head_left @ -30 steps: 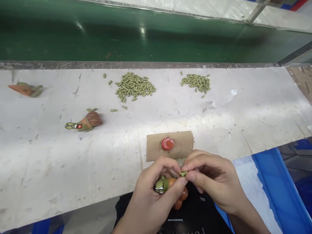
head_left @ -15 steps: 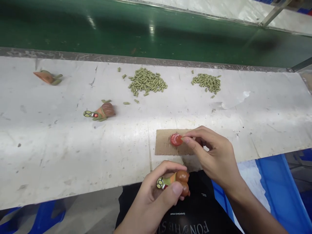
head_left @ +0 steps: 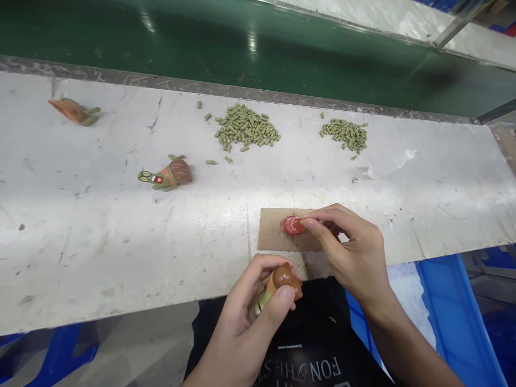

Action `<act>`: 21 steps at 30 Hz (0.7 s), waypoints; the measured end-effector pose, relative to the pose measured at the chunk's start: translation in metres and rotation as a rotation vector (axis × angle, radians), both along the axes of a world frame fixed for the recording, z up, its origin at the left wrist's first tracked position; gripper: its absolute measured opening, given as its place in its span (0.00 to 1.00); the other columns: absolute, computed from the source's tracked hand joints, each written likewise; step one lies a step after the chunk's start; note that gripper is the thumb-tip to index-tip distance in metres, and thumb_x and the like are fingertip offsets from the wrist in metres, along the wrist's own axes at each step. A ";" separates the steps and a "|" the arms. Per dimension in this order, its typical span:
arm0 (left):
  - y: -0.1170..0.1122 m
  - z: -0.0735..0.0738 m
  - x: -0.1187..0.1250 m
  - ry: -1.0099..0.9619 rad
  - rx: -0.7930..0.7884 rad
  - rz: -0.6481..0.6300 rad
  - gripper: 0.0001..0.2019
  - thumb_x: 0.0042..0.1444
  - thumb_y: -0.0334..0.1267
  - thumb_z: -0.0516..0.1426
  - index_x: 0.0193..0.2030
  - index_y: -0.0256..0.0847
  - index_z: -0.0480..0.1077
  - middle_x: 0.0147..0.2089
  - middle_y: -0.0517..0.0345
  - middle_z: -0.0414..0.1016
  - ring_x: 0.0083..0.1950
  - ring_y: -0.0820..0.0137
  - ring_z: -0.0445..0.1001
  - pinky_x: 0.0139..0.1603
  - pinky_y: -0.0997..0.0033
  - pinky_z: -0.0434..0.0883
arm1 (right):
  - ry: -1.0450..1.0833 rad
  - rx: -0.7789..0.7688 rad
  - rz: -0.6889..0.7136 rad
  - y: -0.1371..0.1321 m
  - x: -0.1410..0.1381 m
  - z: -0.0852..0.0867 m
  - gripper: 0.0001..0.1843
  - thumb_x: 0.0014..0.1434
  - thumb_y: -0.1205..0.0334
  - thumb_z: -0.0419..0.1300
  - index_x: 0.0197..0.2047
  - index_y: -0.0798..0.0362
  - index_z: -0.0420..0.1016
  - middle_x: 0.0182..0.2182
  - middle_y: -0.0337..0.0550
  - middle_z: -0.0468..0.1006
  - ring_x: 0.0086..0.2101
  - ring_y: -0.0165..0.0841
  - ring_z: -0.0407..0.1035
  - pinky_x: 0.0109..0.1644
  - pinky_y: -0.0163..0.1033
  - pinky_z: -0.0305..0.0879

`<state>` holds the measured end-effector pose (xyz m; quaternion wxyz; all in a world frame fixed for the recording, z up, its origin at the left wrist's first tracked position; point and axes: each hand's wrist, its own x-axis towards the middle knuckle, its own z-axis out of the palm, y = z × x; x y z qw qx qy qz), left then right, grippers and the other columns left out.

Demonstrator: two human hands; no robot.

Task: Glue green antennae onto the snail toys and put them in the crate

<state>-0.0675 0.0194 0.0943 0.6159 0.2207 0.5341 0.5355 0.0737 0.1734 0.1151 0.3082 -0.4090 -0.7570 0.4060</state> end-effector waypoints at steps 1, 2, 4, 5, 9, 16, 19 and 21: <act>0.000 -0.001 0.001 -0.003 0.017 0.000 0.11 0.76 0.53 0.65 0.55 0.51 0.79 0.50 0.58 0.85 0.45 0.69 0.82 0.51 0.73 0.82 | -0.003 0.011 -0.005 -0.001 0.000 -0.001 0.10 0.77 0.66 0.69 0.43 0.44 0.90 0.42 0.39 0.90 0.41 0.36 0.84 0.41 0.40 0.80; 0.001 -0.001 0.002 -0.024 0.035 -0.001 0.11 0.75 0.52 0.66 0.55 0.51 0.78 0.50 0.58 0.85 0.45 0.69 0.82 0.49 0.73 0.83 | -0.007 0.021 -0.009 -0.001 0.000 -0.001 0.10 0.76 0.67 0.69 0.43 0.44 0.90 0.42 0.39 0.90 0.40 0.36 0.84 0.41 0.40 0.80; 0.003 -0.002 0.005 -0.088 0.061 0.003 0.12 0.76 0.51 0.66 0.57 0.51 0.76 0.52 0.56 0.85 0.46 0.66 0.83 0.42 0.73 0.84 | -0.016 0.039 -0.001 -0.001 0.000 -0.003 0.10 0.76 0.68 0.69 0.44 0.44 0.89 0.41 0.38 0.89 0.39 0.35 0.83 0.41 0.39 0.80; 0.005 -0.003 0.006 -0.109 0.075 0.012 0.12 0.76 0.52 0.65 0.58 0.51 0.76 0.52 0.55 0.85 0.46 0.66 0.84 0.39 0.73 0.84 | -0.017 0.048 0.005 -0.001 0.000 -0.004 0.09 0.76 0.68 0.69 0.45 0.45 0.89 0.41 0.38 0.89 0.39 0.34 0.83 0.41 0.38 0.79; 0.009 -0.002 0.007 -0.075 0.055 0.043 0.15 0.78 0.57 0.62 0.55 0.48 0.77 0.44 0.57 0.83 0.37 0.71 0.80 0.40 0.74 0.81 | -0.027 0.065 0.015 0.000 0.000 -0.005 0.09 0.76 0.69 0.69 0.45 0.46 0.88 0.41 0.35 0.89 0.39 0.30 0.82 0.41 0.35 0.78; 0.007 -0.002 0.002 -0.086 0.043 0.026 0.14 0.82 0.54 0.57 0.60 0.52 0.78 0.48 0.61 0.82 0.43 0.72 0.80 0.51 0.75 0.78 | -0.050 0.041 0.013 0.000 0.002 -0.004 0.09 0.77 0.69 0.68 0.45 0.46 0.88 0.42 0.36 0.89 0.39 0.31 0.82 0.42 0.36 0.78; 0.011 -0.001 0.000 -0.011 0.071 0.012 0.12 0.80 0.53 0.60 0.57 0.51 0.80 0.46 0.61 0.83 0.38 0.73 0.79 0.48 0.74 0.79 | -0.015 0.015 -0.005 -0.001 0.002 -0.004 0.10 0.77 0.68 0.68 0.45 0.45 0.89 0.41 0.36 0.89 0.39 0.31 0.82 0.42 0.36 0.79; 0.013 0.000 0.000 0.054 0.068 0.024 0.12 0.79 0.53 0.61 0.57 0.52 0.80 0.45 0.62 0.83 0.38 0.73 0.80 0.48 0.75 0.79 | 0.049 -0.048 -0.049 -0.003 0.002 -0.002 0.09 0.75 0.65 0.70 0.43 0.44 0.90 0.39 0.37 0.89 0.37 0.32 0.82 0.41 0.36 0.81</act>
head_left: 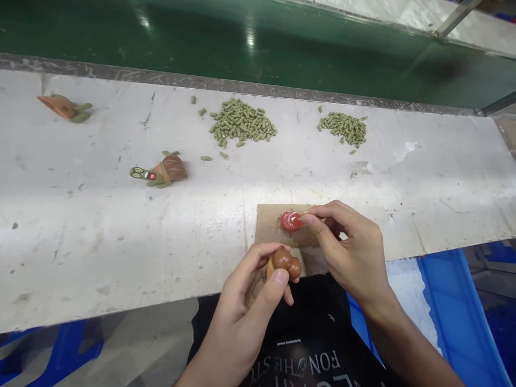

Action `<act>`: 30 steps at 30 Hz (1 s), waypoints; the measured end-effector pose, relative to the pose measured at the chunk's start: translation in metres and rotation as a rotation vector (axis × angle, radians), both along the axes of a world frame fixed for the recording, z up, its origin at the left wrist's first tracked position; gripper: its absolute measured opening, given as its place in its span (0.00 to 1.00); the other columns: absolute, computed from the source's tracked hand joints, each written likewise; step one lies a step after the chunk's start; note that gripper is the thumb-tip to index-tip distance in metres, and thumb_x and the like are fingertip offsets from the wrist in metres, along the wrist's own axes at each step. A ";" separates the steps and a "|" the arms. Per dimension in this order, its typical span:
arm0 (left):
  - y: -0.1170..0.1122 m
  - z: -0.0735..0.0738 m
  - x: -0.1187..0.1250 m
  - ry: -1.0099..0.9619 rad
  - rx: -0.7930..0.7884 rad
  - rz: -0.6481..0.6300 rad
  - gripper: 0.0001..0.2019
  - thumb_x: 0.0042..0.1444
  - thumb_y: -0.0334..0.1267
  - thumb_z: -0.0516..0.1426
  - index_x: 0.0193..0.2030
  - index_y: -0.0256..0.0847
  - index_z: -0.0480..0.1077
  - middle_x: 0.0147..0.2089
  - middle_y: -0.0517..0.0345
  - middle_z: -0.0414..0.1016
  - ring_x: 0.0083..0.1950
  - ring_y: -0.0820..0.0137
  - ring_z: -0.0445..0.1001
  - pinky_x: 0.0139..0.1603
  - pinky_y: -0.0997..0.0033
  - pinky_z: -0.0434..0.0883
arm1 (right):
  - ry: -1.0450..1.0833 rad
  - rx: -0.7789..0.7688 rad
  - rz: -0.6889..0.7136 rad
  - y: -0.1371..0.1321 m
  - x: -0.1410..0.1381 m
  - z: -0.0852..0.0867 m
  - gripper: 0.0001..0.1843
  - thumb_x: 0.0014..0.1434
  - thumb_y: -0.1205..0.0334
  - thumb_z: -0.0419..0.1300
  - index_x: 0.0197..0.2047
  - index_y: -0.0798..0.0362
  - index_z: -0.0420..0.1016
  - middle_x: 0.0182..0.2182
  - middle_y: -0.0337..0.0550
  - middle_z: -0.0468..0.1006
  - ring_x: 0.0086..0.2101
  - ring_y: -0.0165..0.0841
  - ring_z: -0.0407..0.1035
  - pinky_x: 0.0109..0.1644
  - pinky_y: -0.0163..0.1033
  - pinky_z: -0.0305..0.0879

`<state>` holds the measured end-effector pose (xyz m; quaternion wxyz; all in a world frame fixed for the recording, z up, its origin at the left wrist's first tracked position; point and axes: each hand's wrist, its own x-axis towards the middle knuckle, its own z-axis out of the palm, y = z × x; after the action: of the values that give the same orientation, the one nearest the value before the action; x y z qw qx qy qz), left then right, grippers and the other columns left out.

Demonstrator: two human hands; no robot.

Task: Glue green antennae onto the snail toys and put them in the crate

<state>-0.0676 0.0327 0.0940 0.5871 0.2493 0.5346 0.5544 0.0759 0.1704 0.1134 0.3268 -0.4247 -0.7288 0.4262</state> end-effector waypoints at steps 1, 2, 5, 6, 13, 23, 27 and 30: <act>0.001 0.000 0.000 0.023 -0.003 0.004 0.12 0.79 0.53 0.61 0.58 0.52 0.80 0.45 0.62 0.83 0.40 0.72 0.80 0.49 0.75 0.79 | 0.046 -0.058 -0.024 -0.001 0.000 0.001 0.08 0.74 0.63 0.71 0.41 0.43 0.90 0.37 0.37 0.88 0.36 0.33 0.82 0.40 0.36 0.81; 0.002 0.000 0.001 0.039 0.000 0.005 0.12 0.79 0.53 0.61 0.59 0.52 0.80 0.45 0.62 0.83 0.41 0.72 0.81 0.50 0.76 0.79 | 0.097 -0.128 -0.045 -0.003 0.001 0.003 0.07 0.73 0.62 0.72 0.40 0.43 0.90 0.35 0.37 0.87 0.35 0.34 0.82 0.39 0.36 0.82; 0.004 0.000 0.005 0.033 0.018 0.021 0.12 0.79 0.52 0.61 0.60 0.54 0.80 0.47 0.62 0.84 0.44 0.72 0.82 0.52 0.77 0.80 | 0.229 -0.334 -0.058 -0.009 0.005 0.004 0.05 0.72 0.57 0.75 0.41 0.45 0.91 0.32 0.39 0.86 0.34 0.34 0.83 0.40 0.36 0.84; 0.005 0.000 0.007 0.027 0.029 0.033 0.11 0.79 0.51 0.61 0.61 0.55 0.80 0.49 0.62 0.85 0.44 0.72 0.82 0.52 0.78 0.80 | 0.260 -0.386 -0.049 -0.012 0.007 0.004 0.05 0.71 0.57 0.76 0.41 0.45 0.91 0.33 0.39 0.87 0.35 0.34 0.83 0.41 0.36 0.85; 0.012 0.003 0.013 0.078 0.061 0.043 0.09 0.79 0.48 0.63 0.59 0.53 0.82 0.49 0.61 0.85 0.45 0.71 0.82 0.51 0.79 0.81 | 0.321 -0.476 -0.078 -0.024 0.012 -0.005 0.03 0.72 0.56 0.77 0.42 0.41 0.92 0.37 0.37 0.89 0.38 0.31 0.85 0.44 0.30 0.85; 0.012 -0.003 0.014 0.217 0.101 0.010 0.11 0.80 0.46 0.61 0.63 0.52 0.80 0.52 0.60 0.85 0.47 0.71 0.83 0.52 0.78 0.80 | 0.314 -0.417 -0.100 -0.026 0.008 -0.003 0.03 0.70 0.60 0.76 0.41 0.42 0.92 0.35 0.35 0.90 0.36 0.27 0.86 0.43 0.23 0.82; 0.013 -0.004 0.015 0.236 0.126 -0.003 0.11 0.81 0.45 0.59 0.64 0.58 0.79 0.53 0.64 0.85 0.49 0.74 0.84 0.53 0.81 0.79 | 0.293 -0.383 -0.104 -0.026 0.008 -0.005 0.03 0.70 0.59 0.76 0.41 0.42 0.93 0.36 0.34 0.90 0.37 0.27 0.86 0.43 0.22 0.81; 0.012 -0.004 0.016 0.251 0.139 -0.014 0.11 0.82 0.45 0.59 0.64 0.61 0.78 0.54 0.66 0.85 0.50 0.75 0.84 0.54 0.81 0.79 | 0.277 -0.344 -0.095 -0.027 0.009 -0.007 0.03 0.70 0.60 0.76 0.42 0.41 0.92 0.37 0.34 0.89 0.39 0.27 0.85 0.44 0.24 0.81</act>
<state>-0.0517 0.0451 0.0898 0.5008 0.3604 0.5623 0.5505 0.0849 0.1437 0.1065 0.3664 -0.4456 -0.5727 0.5824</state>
